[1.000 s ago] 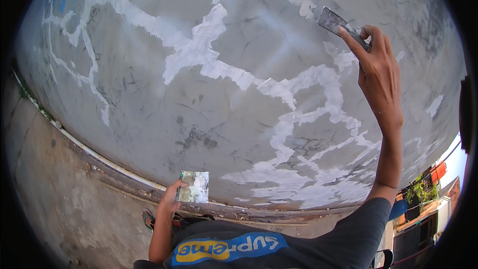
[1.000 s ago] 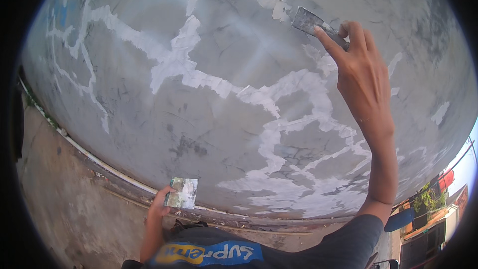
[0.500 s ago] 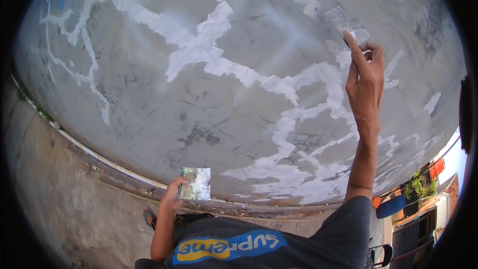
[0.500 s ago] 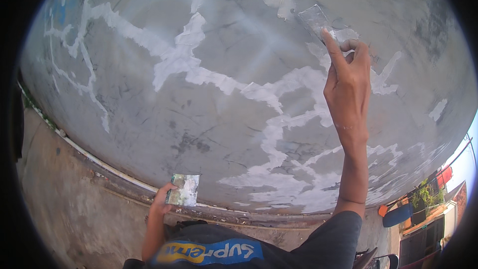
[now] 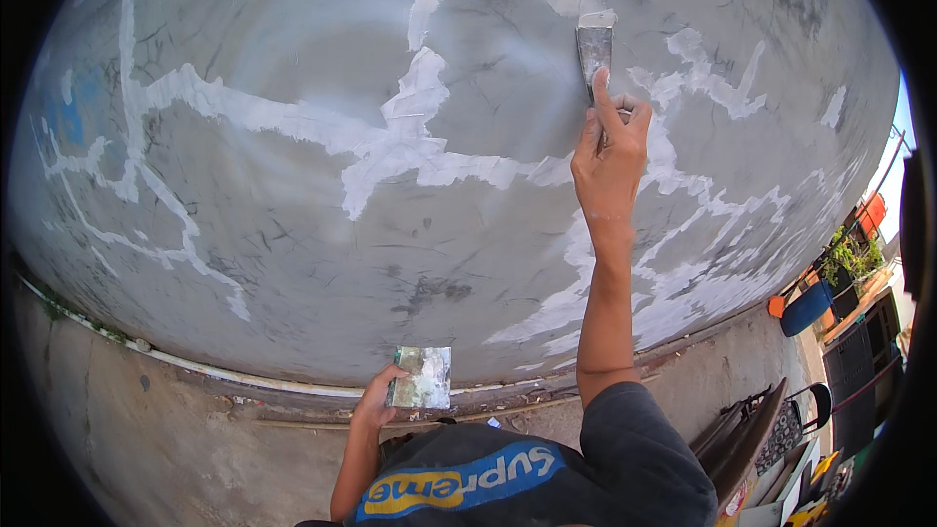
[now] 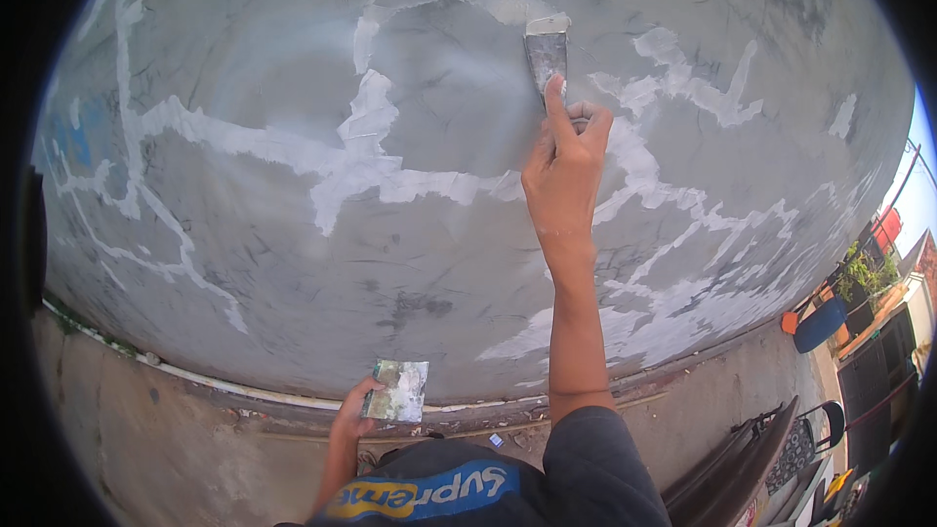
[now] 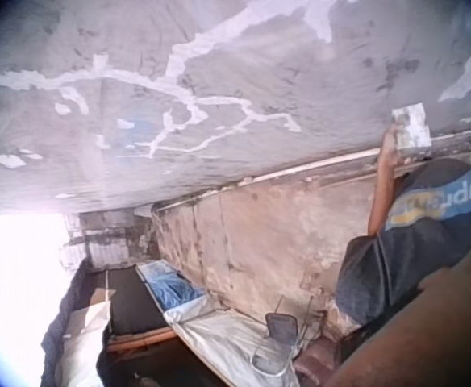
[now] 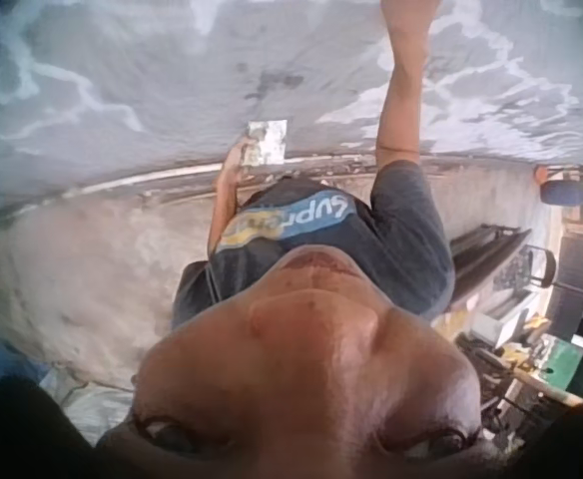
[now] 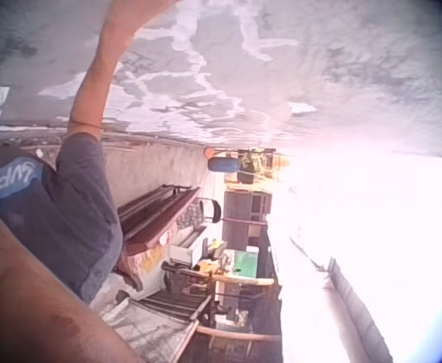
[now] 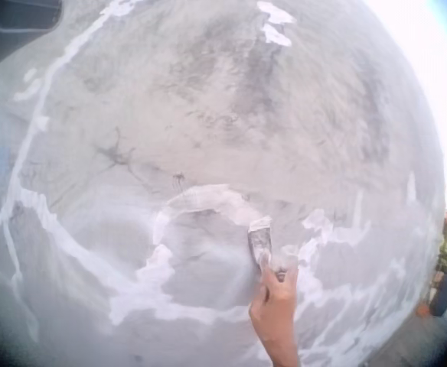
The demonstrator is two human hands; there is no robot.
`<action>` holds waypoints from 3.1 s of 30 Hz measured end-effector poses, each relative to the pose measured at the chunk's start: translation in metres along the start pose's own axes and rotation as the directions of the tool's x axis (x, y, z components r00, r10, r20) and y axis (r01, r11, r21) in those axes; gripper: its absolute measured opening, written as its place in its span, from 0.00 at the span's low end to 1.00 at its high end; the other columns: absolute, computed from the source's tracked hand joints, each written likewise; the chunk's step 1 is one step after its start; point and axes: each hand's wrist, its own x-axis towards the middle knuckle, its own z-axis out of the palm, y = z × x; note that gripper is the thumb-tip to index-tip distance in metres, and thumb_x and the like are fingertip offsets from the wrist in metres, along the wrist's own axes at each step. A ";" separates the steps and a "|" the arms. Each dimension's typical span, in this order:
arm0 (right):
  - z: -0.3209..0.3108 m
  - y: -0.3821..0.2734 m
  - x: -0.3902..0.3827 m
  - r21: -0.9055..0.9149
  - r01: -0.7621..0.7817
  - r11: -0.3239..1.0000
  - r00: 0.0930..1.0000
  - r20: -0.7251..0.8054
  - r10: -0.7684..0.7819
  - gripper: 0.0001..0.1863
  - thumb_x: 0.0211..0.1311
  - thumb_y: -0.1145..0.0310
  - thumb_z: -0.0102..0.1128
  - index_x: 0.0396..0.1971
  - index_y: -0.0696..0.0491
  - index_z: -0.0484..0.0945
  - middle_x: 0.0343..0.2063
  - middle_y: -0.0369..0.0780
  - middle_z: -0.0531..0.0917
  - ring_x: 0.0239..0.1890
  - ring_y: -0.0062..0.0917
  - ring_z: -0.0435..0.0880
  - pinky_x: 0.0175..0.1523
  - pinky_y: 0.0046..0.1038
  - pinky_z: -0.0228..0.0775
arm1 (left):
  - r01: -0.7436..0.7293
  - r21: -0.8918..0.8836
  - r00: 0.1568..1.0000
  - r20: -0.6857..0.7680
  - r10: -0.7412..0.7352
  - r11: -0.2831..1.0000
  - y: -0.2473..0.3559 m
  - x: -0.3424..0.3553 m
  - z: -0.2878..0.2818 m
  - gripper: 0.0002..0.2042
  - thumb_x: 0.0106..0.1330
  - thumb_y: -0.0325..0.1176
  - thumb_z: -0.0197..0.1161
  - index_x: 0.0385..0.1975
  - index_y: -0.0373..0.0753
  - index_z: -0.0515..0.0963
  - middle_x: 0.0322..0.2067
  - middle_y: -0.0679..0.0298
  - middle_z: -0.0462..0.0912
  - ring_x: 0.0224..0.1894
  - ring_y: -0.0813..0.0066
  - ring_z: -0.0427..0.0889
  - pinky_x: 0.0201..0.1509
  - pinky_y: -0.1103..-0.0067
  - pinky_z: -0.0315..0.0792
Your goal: The person uses a putty knife to apply white plaster to a gray concrete wall, repeatedly scooping material from a small metal tray and smoothing it onto the surface. The person works methodically across different sections of the wall, spreading and leveling the plaster with consistent strokes.
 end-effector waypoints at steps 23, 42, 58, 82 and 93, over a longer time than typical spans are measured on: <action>-0.044 -0.060 0.021 -0.416 -0.193 0.889 0.980 -0.042 0.193 0.20 0.63 0.77 0.51 0.54 0.53 0.79 0.33 0.47 0.73 0.30 0.36 0.77 0.39 0.33 0.71 | 0.186 0.239 0.973 0.089 -0.212 0.953 0.089 -0.005 -0.052 0.20 0.61 0.31 0.53 0.53 0.34 0.70 0.45 0.58 0.79 0.45 0.67 0.81 0.51 0.71 0.77; -0.050 -0.051 0.039 -0.415 -0.110 0.903 0.990 0.037 0.137 0.19 0.62 0.71 0.56 0.53 0.49 0.80 0.24 0.40 0.69 0.23 0.25 0.65 0.31 0.27 0.61 | 0.222 0.257 0.958 0.125 -0.260 0.941 0.078 0.019 -0.041 0.18 0.62 0.31 0.53 0.52 0.33 0.70 0.44 0.58 0.79 0.44 0.68 0.81 0.49 0.72 0.77; -0.027 -0.069 0.027 -0.335 -0.119 0.935 0.989 0.040 0.140 0.19 0.61 0.74 0.56 0.53 0.51 0.80 0.27 0.41 0.72 0.25 0.23 0.66 0.32 0.25 0.63 | 0.217 0.242 0.970 0.053 -0.236 0.946 0.079 0.017 -0.049 0.19 0.61 0.31 0.54 0.53 0.35 0.70 0.44 0.59 0.79 0.43 0.67 0.81 0.49 0.73 0.77; 0.022 -0.031 -0.006 -0.127 -0.216 0.968 0.958 -0.219 0.185 0.24 0.61 0.78 0.57 0.58 0.49 0.77 0.35 0.43 0.72 0.25 0.24 0.72 0.33 0.26 0.68 | 0.238 0.289 0.968 0.005 -0.250 0.927 0.075 0.015 -0.034 0.20 0.59 0.32 0.55 0.51 0.31 0.72 0.45 0.56 0.80 0.44 0.64 0.82 0.52 0.71 0.77; -0.040 -0.054 0.006 -0.265 -0.209 0.941 0.978 -0.051 0.202 0.20 0.62 0.73 0.56 0.54 0.47 0.80 0.25 0.38 0.69 0.23 0.23 0.64 0.31 0.25 0.62 | 0.218 0.290 0.966 0.068 -0.248 0.932 0.078 0.010 -0.035 0.21 0.59 0.32 0.54 0.52 0.31 0.71 0.46 0.56 0.79 0.46 0.65 0.81 0.52 0.72 0.76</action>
